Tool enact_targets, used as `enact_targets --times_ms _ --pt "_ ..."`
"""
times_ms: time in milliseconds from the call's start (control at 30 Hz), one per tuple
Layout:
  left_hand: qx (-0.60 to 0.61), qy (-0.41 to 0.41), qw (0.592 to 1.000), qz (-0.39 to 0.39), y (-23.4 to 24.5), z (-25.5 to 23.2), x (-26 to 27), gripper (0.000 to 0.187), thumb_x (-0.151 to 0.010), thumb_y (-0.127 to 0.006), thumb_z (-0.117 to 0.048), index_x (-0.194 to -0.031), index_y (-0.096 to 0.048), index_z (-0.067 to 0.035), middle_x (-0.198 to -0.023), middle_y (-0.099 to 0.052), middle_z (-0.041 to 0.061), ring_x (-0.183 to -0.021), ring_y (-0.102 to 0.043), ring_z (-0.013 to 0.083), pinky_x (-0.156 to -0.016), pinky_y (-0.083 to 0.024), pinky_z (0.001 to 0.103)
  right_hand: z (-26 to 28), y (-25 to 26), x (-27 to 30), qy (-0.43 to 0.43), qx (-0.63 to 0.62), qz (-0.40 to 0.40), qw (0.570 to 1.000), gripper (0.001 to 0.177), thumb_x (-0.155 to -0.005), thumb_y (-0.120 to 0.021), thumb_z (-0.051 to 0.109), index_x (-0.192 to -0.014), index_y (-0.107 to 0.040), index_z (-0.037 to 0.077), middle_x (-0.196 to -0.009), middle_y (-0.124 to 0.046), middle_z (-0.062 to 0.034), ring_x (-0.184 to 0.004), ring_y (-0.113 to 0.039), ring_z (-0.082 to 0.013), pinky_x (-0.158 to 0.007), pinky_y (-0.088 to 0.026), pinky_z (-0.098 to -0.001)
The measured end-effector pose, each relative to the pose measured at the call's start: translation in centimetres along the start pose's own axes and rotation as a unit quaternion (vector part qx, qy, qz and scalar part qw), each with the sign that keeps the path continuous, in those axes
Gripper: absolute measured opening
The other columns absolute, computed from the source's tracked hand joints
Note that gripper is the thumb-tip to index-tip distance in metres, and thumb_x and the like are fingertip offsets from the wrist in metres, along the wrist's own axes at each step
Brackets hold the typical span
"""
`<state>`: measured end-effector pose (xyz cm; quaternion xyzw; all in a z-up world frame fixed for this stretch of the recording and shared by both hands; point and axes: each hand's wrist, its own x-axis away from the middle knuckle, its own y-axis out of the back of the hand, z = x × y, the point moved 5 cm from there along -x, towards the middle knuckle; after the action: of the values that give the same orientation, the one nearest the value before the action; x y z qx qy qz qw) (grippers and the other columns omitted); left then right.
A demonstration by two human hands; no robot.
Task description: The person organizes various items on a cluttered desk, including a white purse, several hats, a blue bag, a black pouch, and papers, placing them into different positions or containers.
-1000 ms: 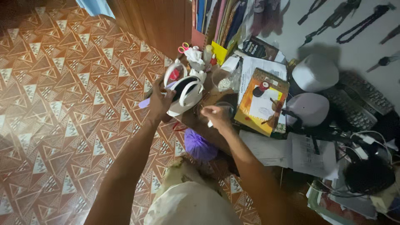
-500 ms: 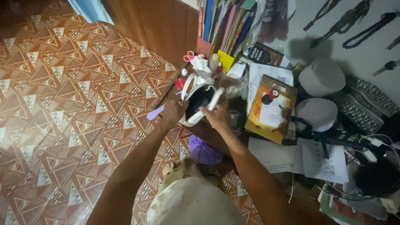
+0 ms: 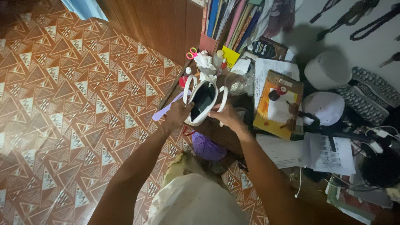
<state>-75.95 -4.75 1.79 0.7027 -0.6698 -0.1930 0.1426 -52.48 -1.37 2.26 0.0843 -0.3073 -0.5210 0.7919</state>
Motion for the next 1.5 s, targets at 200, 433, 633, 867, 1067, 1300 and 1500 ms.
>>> enact_targets --times_ms 200,433,633,867,1067,1300,1500 --pt "0.002 0.018 0.999 -0.027 0.2 -0.1 0.1 0.027 -0.096 -0.064 -0.024 -0.11 -0.07 -0.001 -0.084 -0.07 0.027 -0.079 -0.07 0.042 -0.073 -0.053 0.049 0.6 2.0 -0.7 0.141 0.061 0.116 0.981 0.041 -0.074 -0.087 0.021 -0.111 -0.077 0.008 -0.099 -0.08 -0.0056 -0.086 -0.072 -0.0134 -0.079 -0.058 -0.032" --pt "0.007 -0.05 0.997 -0.051 2.0 -2.6 0.5 0.025 -0.099 -0.064 -0.024 -0.107 -0.071 -0.001 -0.077 -0.067 0.026 -0.069 -0.069 0.0388 -0.065 -0.053 0.047 3.0 8.4 0.3 -0.092 0.053 -0.101 0.989 0.037 -0.097 -0.067 0.036 -0.127 -0.073 0.014 -0.099 -0.075 -0.0089 -0.071 -0.057 -0.0216 -0.062 -0.045 -0.0384" --pt "0.051 -0.074 0.996 -0.017 3.4 -3.4 1.6 0.029 -0.1 -0.063 -0.026 -0.108 -0.07 0.001 -0.069 -0.064 0.021 -0.059 -0.062 0.0281 -0.059 -0.051 0.043 -0.3 8.8 -5.2 0.033 -0.114 -0.129 0.985 0.057 -0.094 -0.072 0.047 -0.133 -0.075 0.005 -0.091 -0.067 -0.0105 -0.066 -0.053 -0.0152 -0.055 -0.04 -0.0323" --pt "-0.056 -0.133 0.984 -0.104 5.6 -5.7 2.5 0.027 -0.1 -0.065 -0.027 -0.11 -0.074 -0.003 -0.072 -0.067 0.021 -0.065 -0.068 0.0356 -0.059 -0.053 0.046 -3.1 3.4 -6.9 -0.04 -0.051 -0.02 0.998 0.05 -0.096 -0.065 0.048 -0.13 -0.071 0.011 -0.093 -0.071 -0.0077 -0.067 -0.064 -0.0168 -0.056 -0.058 -0.0292" --pt "0.101 0.135 0.985 0.031 5.0 -2.8 3.6 0.029 -0.098 -0.057 -0.03 -0.112 -0.067 -0.007 -0.066 -0.069 0.016 -0.052 -0.07 0.0303 -0.048 -0.057 0.047 -8.2 -0.5 -9.2 -0.016 -0.18 0.01 0.983 0.03 -0.09 -0.074 0.019 -0.116 -0.073 0.005 -0.086 -0.072 -0.0104 -0.06 -0.062 -0.0169 -0.047 -0.049 -0.0313" --pt "-0.137 -0.092 0.984 -0.061 2.3 2.9 0.9 0.027 -0.097 -0.071 -0.031 -0.113 -0.073 -0.009 -0.08 -0.071 0.021 -0.074 -0.071 0.0378 -0.066 -0.056 0.048 -11.8 -1.0 -10.4 -0.057 -0.069 -0.057 0.994 0.02 -0.087 -0.074 0.019 -0.099 -0.077 0.002 -0.076 -0.072 -0.0081 -0.053 -0.064 -0.0162 -0.044 -0.047 -0.0313" --pt "-0.001 -0.215 0.967 -0.137 5.1 -3.2 3.3 0.077 -0.08 -0.078 -0.008 -0.146 -0.042 0.011 -0.125 -0.059 0.032 -0.113 -0.059 0.0461 -0.09 -0.05 0.052 -13.5 -0.9 -10.7 -0.004 -0.062 -0.082 0.995 0.015 -0.086 -0.071 0.012 -0.092 -0.08 0.001 -0.077 -0.075 -0.0084 -0.055 -0.062 -0.0165 -0.047 -0.046 -0.0341"
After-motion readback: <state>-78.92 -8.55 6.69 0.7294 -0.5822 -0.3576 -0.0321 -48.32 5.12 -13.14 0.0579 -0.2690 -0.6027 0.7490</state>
